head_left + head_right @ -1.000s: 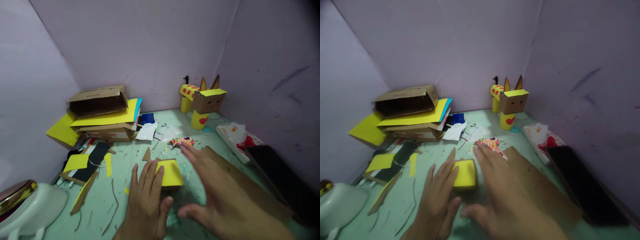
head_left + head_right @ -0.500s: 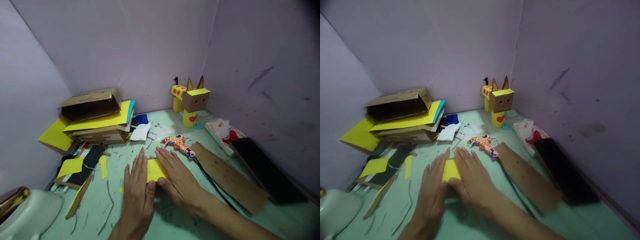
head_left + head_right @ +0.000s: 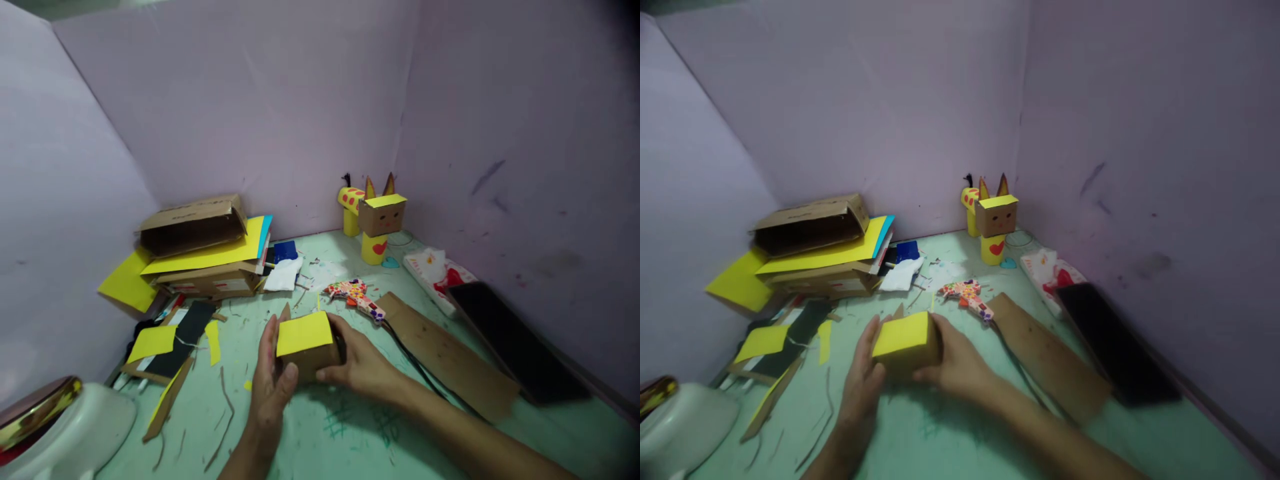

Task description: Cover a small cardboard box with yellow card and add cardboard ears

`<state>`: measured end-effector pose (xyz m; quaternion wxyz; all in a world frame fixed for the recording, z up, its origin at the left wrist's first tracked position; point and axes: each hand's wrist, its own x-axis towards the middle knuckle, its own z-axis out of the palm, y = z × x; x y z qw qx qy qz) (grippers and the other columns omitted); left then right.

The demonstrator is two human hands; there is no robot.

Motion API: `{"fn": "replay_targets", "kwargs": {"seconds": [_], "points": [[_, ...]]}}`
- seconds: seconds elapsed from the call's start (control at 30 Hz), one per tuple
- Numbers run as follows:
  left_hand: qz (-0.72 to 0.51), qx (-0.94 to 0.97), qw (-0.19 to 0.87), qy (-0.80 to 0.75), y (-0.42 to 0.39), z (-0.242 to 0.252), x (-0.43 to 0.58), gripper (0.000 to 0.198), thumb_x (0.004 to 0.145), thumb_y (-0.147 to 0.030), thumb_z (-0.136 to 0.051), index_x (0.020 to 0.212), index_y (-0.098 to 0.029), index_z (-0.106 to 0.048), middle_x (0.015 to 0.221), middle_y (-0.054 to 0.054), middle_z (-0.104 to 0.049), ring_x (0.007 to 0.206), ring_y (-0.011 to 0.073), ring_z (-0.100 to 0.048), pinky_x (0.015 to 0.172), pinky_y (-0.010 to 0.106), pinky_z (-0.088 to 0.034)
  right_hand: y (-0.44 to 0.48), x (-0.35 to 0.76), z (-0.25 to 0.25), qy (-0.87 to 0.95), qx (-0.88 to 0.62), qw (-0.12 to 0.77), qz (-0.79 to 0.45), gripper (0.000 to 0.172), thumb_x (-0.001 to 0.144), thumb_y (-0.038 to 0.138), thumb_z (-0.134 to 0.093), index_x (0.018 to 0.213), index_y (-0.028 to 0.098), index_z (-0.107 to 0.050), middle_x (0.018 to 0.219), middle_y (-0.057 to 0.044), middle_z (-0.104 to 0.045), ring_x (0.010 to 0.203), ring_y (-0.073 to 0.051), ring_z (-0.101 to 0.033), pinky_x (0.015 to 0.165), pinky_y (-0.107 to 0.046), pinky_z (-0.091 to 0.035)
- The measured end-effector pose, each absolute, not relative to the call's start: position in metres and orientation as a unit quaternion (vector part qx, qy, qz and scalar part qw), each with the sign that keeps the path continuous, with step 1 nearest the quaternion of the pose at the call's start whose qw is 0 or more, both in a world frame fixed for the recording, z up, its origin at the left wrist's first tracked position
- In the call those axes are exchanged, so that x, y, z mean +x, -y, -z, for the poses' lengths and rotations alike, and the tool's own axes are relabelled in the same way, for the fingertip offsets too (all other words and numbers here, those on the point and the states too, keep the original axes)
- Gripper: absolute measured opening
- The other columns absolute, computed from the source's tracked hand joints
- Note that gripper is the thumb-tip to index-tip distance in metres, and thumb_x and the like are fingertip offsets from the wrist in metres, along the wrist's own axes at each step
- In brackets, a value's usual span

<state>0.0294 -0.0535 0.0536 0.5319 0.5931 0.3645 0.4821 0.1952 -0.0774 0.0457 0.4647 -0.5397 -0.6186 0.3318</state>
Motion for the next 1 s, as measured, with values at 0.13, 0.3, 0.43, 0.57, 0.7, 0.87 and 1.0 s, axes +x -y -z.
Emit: {"fn": "replay_targets", "kwargs": {"seconds": [0.13, 0.3, 0.43, 0.57, 0.7, 0.87, 1.0], "points": [[-0.487, 0.537, 0.571, -0.384, 0.049, -0.056, 0.031, 0.095, 0.068, -0.054, -0.064, 0.143, -0.018, -0.019, 0.144, 0.013, -0.038, 0.124, 0.0313, -0.044, 0.097, 0.036, -0.043, 0.078, 0.193, -0.056, 0.566, -0.496, 0.51, -0.417, 0.079, 0.057, 0.031, -0.081, 0.126, 0.017, -0.044, 0.12, -0.013, -0.059, 0.108, -0.027, -0.057, 0.089, -0.041, -0.047], [-0.474, 0.562, 0.534, -0.417, 0.052, -0.058, 0.036, 0.095, 0.066, -0.057, -0.065, 0.143, -0.02, -0.022, 0.137, 0.01, -0.049, 0.12, 0.0295, -0.049, 0.098, 0.035, -0.043, 0.084, 0.187, -0.057, 0.521, -0.465, 0.544, -0.466, 0.085, 0.054, 0.036, -0.082, 0.126, 0.019, -0.042, 0.121, -0.013, -0.057, 0.109, -0.028, -0.056, 0.088, -0.04, -0.048], [-0.462, 0.566, 0.533, -0.428, 0.054, -0.059, 0.04, 0.103, 0.06, -0.058, -0.069, 0.143, -0.018, -0.023, 0.118, 0.011, -0.064, 0.102, 0.0302, -0.062, 0.087, 0.038, -0.052, 0.086, 0.186, -0.055, 0.516, -0.435, 0.561, -0.479, 0.082, 0.055, 0.043, -0.081, 0.125, 0.019, -0.044, 0.121, -0.013, -0.057, 0.111, -0.028, -0.055, 0.09, -0.041, -0.047], [-0.464, 0.583, 0.467, -0.477, 0.055, -0.063, 0.04, 0.095, 0.058, -0.058, -0.069, 0.135, -0.013, -0.036, 0.117, 0.012, -0.064, 0.103, 0.03, -0.061, 0.087, 0.037, -0.051, 0.084, 0.189, -0.052, 0.537, -0.41, 0.543, -0.499, 0.085, 0.055, 0.055, -0.077, 0.125, 0.019, -0.046, 0.12, -0.015, -0.058, 0.11, -0.031, -0.056, 0.09, -0.045, -0.047], [-0.467, 0.582, 0.474, -0.467, 0.056, -0.067, 0.04, 0.092, 0.063, -0.052, -0.067, 0.136, -0.007, -0.031, 0.124, 0.017, -0.057, 0.109, 0.0282, -0.058, 0.092, 0.037, -0.046, 0.079, 0.197, -0.048, 0.551, -0.473, 0.558, -0.402, 0.103, 0.057, 0.071, -0.064, 0.14, 0.022, -0.026, 0.14, -0.021, -0.038, 0.125, -0.035, -0.042, 0.097, -0.056, -0.038], [-0.457, 0.599, 0.496, -0.431, 0.058, -0.062, 0.039, 0.088, 0.067, -0.047, -0.066, 0.138, -0.012, -0.027, 0.131, 0.016, -0.052, 0.112, 0.0288, -0.055, 0.093, 0.039, -0.046, 0.08, 0.207, -0.054, 0.663, -0.489, 0.531, -0.198, 0.074, 0.078, 0.063, -0.049, 0.141, 0.029, -0.029, 0.15, -0.014, -0.026, 0.137, -0.032, -0.024, 0.104, -0.059, -0.025], [-0.437, 0.663, 0.422, -0.438, 0.061, -0.056, 0.037, 0.09, 0.067, -0.04, -0.07, 0.141, -0.015, -0.025, 0.136, 0.017, -0.045, 0.12, 0.0316, -0.048, 0.099, 0.044, -0.04, 0.084, 0.208, -0.058, 0.718, -0.501, 0.454, -0.164, 0.058, 0.078, 0.059, -0.053, 0.127, 0.028, -0.052, 0.144, -0.014, -0.037, 0.132, -0.033, -0.035, 0.102, -0.056, -0.032]]}}
